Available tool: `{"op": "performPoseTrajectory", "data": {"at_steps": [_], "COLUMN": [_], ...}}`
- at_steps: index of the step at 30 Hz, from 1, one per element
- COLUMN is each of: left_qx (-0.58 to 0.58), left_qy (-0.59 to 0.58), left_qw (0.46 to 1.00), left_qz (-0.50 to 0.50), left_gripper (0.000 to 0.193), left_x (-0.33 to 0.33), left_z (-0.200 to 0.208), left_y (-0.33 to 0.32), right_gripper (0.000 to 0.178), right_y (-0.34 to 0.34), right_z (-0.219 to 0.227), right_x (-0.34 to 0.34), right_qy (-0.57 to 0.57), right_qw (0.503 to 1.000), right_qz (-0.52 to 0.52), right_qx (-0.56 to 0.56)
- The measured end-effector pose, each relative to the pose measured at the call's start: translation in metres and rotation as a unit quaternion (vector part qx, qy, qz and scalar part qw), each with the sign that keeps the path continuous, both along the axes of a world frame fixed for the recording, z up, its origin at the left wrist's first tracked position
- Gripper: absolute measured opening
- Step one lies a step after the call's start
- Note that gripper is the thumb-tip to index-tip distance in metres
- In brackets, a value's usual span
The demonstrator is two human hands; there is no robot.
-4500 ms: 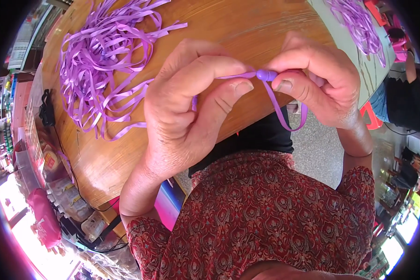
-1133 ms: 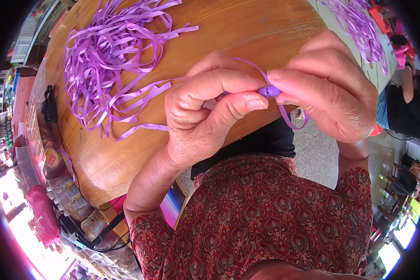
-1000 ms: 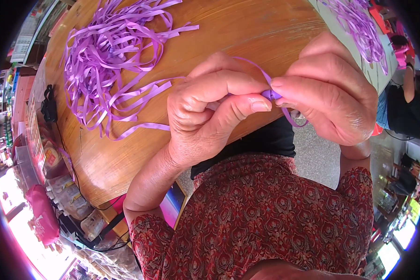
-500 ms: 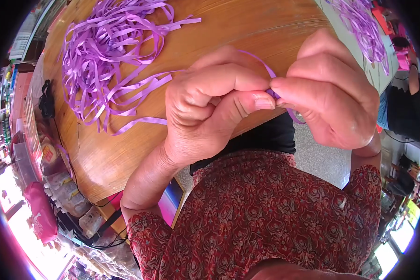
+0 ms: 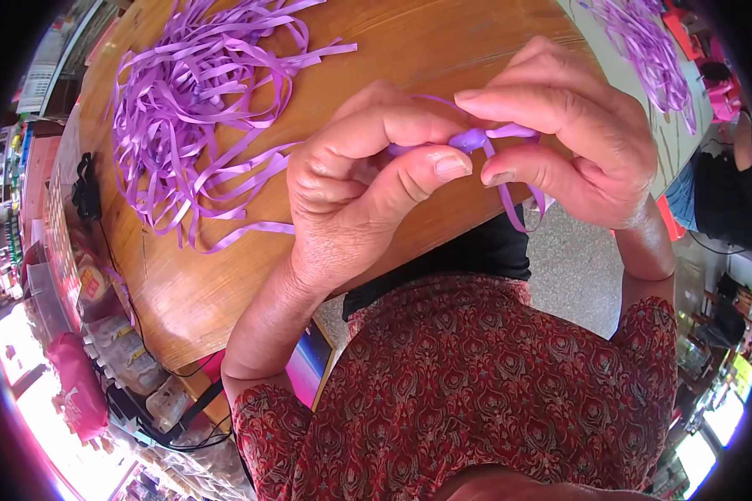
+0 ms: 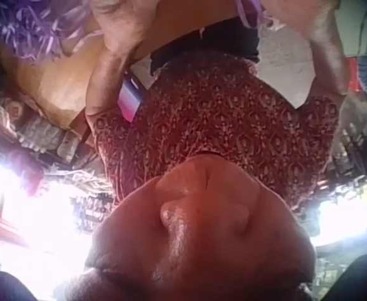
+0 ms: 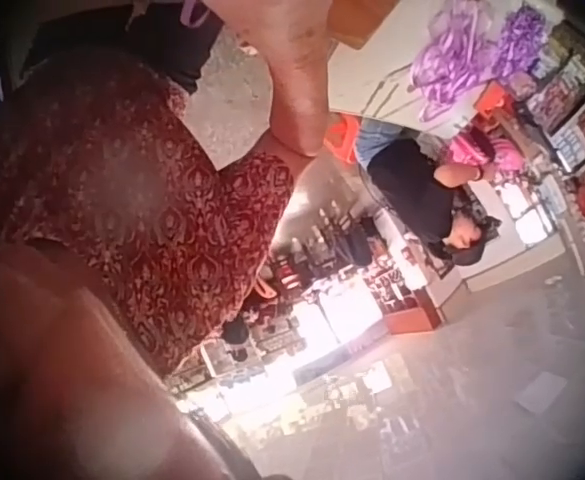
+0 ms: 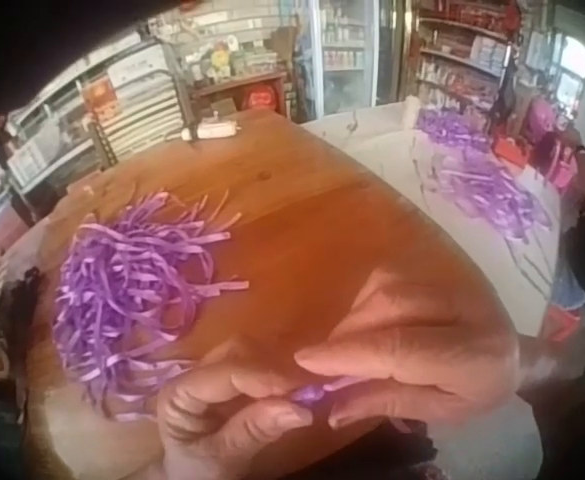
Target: The person rolls purple ribbons into small cylinders by hand and secures each one by sliding it into a small purple plastic sleeve. They repeat this process multiple times, picking ribbons from a pile and placing the finished pieces on a wooden table.
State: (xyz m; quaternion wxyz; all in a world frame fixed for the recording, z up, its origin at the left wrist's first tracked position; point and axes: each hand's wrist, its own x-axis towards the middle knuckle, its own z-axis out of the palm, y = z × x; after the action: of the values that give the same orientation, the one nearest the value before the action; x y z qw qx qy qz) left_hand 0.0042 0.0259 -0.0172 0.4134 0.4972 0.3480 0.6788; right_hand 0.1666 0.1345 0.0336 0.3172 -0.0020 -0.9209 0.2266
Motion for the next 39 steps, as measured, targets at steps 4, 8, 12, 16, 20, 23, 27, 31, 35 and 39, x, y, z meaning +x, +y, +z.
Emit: {"op": "performPoseTrajectory", "data": {"at_steps": [4,8,12,16,20,23,27,31,35,39], "left_qx": [0.018,-0.020,-0.042,-0.054,-0.075,-0.068,-0.067,-0.072,-0.070,-0.024], "left_qy": [-0.016,-0.049,-0.082,-0.093,-0.119,-0.108,-0.063,0.000,0.115,0.282], "left_qw": [0.999,0.995,0.992,0.991,0.989,0.991,0.995,0.995,0.990,0.956], "left_qz": [-0.042,-0.085,-0.087,-0.083,-0.053,-0.044,-0.043,-0.067,-0.044,0.074], "left_gripper": [0.018,0.022,0.023,0.020,0.017,0.016,0.015,0.014,0.016,0.021], "left_x": [-0.008,-0.013,-0.010,-0.008,-0.006,-0.005,-0.003,0.010,0.010,0.014], "left_z": [-0.007,-0.007,-0.007,-0.006,-0.007,-0.009,-0.007,0.008,0.015,0.022], "left_y": [0.002,0.001,0.001,0.001,0.001,0.001,-0.001,0.003,0.003,0.012], "right_gripper": [0.035,0.028,0.020,0.018,0.021,0.030,0.046,0.037,0.027,0.017], "right_y": [0.001,0.008,0.011,0.011,0.015,0.018,0.001,-0.005,-0.002,0.004], "right_z": [0.000,0.001,-0.005,-0.006,-0.007,0.001,0.011,-0.007,-0.013,-0.018], "right_x": [0.002,0.005,0.008,0.015,0.020,0.025,0.020,0.015,0.032,0.053], "right_qy": [0.010,0.007,-0.016,-0.005,0.038,0.045,0.003,0.033,0.064,0.007], "right_qw": [0.999,0.999,0.989,0.953,0.902,0.967,0.984,0.987,0.987,0.985], "right_qz": [-0.007,0.006,-0.037,-0.090,-0.116,-0.127,-0.135,-0.074,-0.062,-0.122], "right_qx": [-0.029,-0.043,-0.143,-0.289,-0.414,-0.215,0.114,0.136,0.137,0.125]}}
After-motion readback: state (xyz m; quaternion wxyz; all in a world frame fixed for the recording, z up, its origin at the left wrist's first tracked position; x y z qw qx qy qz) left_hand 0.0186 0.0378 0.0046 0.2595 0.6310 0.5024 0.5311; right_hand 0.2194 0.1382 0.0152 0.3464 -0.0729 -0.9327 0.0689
